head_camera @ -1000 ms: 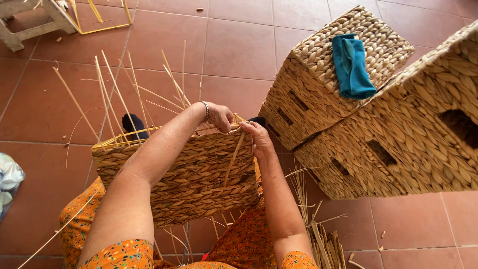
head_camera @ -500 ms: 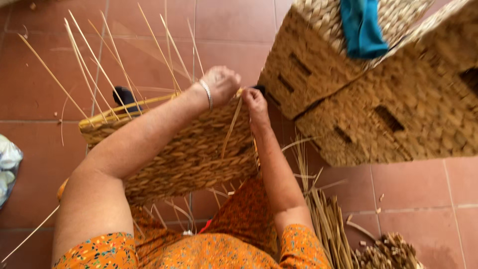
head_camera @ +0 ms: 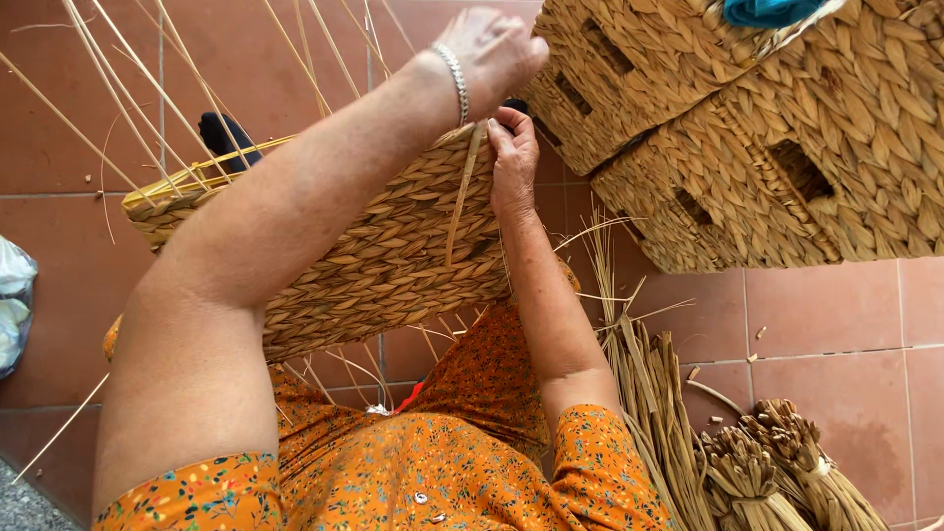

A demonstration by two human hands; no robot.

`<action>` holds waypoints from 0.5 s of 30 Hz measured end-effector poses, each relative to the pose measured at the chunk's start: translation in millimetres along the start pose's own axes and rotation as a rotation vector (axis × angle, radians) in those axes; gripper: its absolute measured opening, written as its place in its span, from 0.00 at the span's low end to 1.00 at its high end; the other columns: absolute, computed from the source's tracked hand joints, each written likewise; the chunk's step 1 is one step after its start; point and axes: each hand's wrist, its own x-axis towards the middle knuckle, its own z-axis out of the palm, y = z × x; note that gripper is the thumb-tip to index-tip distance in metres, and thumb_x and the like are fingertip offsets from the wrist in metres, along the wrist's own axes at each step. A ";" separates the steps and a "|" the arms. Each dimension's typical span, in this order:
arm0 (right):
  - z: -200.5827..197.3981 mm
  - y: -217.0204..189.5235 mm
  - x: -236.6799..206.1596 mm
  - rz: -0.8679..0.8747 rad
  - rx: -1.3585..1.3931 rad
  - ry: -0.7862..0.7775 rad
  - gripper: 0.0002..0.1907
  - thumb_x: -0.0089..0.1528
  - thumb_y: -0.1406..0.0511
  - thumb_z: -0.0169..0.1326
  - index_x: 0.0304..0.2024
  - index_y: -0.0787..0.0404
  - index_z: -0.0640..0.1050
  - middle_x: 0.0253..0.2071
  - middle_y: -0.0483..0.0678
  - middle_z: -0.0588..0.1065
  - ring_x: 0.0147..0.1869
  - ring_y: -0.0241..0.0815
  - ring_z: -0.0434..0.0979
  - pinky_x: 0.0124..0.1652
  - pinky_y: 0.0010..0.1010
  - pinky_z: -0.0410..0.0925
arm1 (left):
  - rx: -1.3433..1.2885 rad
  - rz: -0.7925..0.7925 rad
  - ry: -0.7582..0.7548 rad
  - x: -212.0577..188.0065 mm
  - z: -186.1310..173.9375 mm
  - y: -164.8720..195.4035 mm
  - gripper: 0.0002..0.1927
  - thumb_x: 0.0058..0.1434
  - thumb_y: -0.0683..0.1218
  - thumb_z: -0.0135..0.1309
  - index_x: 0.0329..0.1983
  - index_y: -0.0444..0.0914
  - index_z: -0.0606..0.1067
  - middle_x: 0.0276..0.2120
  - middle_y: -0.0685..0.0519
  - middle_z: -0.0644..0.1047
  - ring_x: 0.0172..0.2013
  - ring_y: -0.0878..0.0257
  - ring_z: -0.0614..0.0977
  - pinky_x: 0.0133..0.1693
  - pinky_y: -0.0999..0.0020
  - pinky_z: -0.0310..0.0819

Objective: The person sits on a tiled floor weaving a water hyacinth basket around a bamboo frame, threading and tightening woven strands over the rim and tucking in loose ends. They reach to the side to grab new strands from a pile and rotate the basket to work on different sides.

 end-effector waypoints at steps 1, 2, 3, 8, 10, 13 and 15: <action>-0.4 1.6 0.4 -0.014 0.009 -0.004 0.09 0.69 0.72 0.51 0.51 0.65 0.70 0.45 0.48 0.75 0.45 0.34 0.76 0.49 0.28 0.73 | 0.032 -0.028 -0.015 7.2 -2.2 -3.6 0.12 0.53 0.43 0.62 0.39 0.37 0.74 0.30 0.46 0.79 0.34 0.52 0.83 0.35 0.56 0.77; -0.9 2.8 1.0 -0.033 0.018 -0.006 0.09 0.69 0.72 0.51 0.51 0.65 0.70 0.45 0.48 0.75 0.45 0.34 0.76 0.49 0.27 0.72 | 0.028 -0.075 -0.041 13.6 -5.2 -8.2 0.11 0.54 0.44 0.62 0.39 0.38 0.75 0.30 0.46 0.79 0.34 0.53 0.83 0.34 0.56 0.77; -1.8 4.0 1.4 -0.048 0.003 -0.005 0.08 0.69 0.72 0.50 0.51 0.65 0.70 0.44 0.48 0.75 0.45 0.34 0.76 0.49 0.26 0.72 | 0.015 -0.128 -0.070 18.3 -8.6 -13.7 0.11 0.55 0.44 0.62 0.39 0.38 0.75 0.29 0.47 0.79 0.33 0.53 0.83 0.33 0.56 0.77; -2.6 8.0 1.2 -0.104 -0.032 0.007 0.08 0.69 0.74 0.50 0.51 0.64 0.71 0.45 0.47 0.75 0.47 0.33 0.76 0.50 0.25 0.71 | -0.121 -0.113 0.046 17.7 -8.9 -17.8 0.08 0.59 0.47 0.61 0.38 0.39 0.78 0.27 0.49 0.80 0.29 0.55 0.83 0.29 0.56 0.76; -1.5 7.9 -0.2 -0.136 -0.041 -0.009 0.08 0.70 0.73 0.49 0.51 0.64 0.70 0.45 0.49 0.76 0.47 0.33 0.76 0.50 0.25 0.71 | -0.049 0.012 0.280 13.5 -4.4 -9.3 0.08 0.60 0.48 0.61 0.38 0.40 0.79 0.26 0.50 0.80 0.28 0.56 0.83 0.27 0.56 0.76; -0.1 6.8 -2.8 -0.118 -0.066 -0.007 0.09 0.70 0.73 0.49 0.53 0.64 0.69 0.45 0.51 0.77 0.47 0.34 0.76 0.50 0.26 0.71 | 0.306 0.092 0.259 10.8 -8.2 8.5 0.08 0.63 0.50 0.60 0.37 0.40 0.79 0.26 0.52 0.79 0.27 0.58 0.83 0.26 0.57 0.76; 1.0 5.3 -4.2 -0.136 -0.082 -0.005 0.12 0.69 0.73 0.49 0.55 0.64 0.69 0.47 0.50 0.77 0.49 0.33 0.77 0.52 0.27 0.71 | 0.562 0.312 0.480 8.1 -22.7 27.9 0.06 0.64 0.45 0.58 0.36 0.37 0.77 0.24 0.55 0.77 0.28 0.63 0.80 0.29 0.64 0.74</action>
